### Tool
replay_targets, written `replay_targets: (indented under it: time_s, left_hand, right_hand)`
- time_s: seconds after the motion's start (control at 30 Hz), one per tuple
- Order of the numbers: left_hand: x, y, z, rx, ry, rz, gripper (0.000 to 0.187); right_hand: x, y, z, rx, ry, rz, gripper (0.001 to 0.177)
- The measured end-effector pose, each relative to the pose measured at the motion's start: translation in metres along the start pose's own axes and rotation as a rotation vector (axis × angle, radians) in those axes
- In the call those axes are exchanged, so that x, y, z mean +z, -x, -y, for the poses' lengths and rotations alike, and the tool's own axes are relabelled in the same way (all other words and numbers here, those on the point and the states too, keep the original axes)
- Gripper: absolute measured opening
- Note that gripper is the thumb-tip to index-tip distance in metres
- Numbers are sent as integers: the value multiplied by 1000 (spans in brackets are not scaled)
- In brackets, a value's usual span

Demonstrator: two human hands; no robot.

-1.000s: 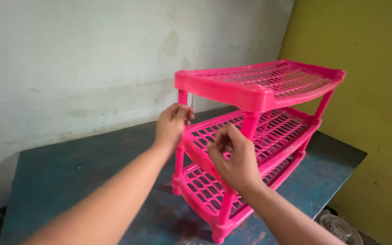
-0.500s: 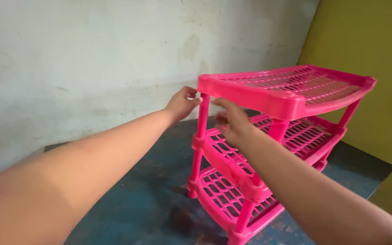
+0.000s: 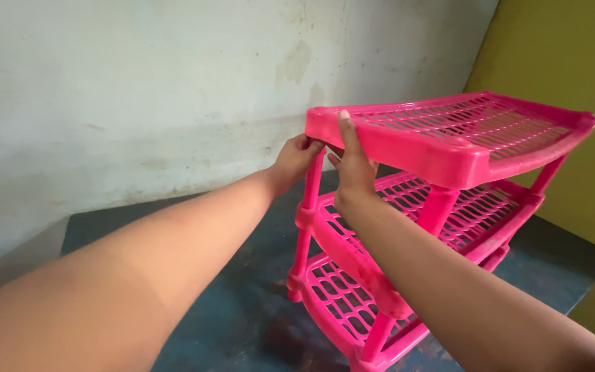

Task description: The person disassembles a pink plastic three-tier shelf by hand. They remove the top shelf tray, then detach the vertical support legs from the remaining base structure.

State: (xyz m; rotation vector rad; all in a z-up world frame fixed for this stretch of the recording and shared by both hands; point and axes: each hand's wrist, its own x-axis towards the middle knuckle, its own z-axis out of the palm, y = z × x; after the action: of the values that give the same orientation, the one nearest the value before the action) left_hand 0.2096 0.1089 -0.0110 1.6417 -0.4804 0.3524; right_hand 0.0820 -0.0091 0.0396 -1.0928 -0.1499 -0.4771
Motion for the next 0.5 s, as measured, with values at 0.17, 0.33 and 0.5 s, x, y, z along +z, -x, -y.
replay_targets:
  time_s: [0.17, 0.33, 0.5]
  left_hand:
    - [10, 16, -3, 92, -28, -98, 38]
    - [20, 28, -7, 108, 4, -165, 38]
    - [19, 21, -3, 92, 32, -124, 36]
  right_hand:
    - [0, -4, 1, -15, -33, 20, 62]
    - [-4, -6, -1, -55, 23, 61, 61]
    - [-4, -5, 6, -20, 15, 88, 57]
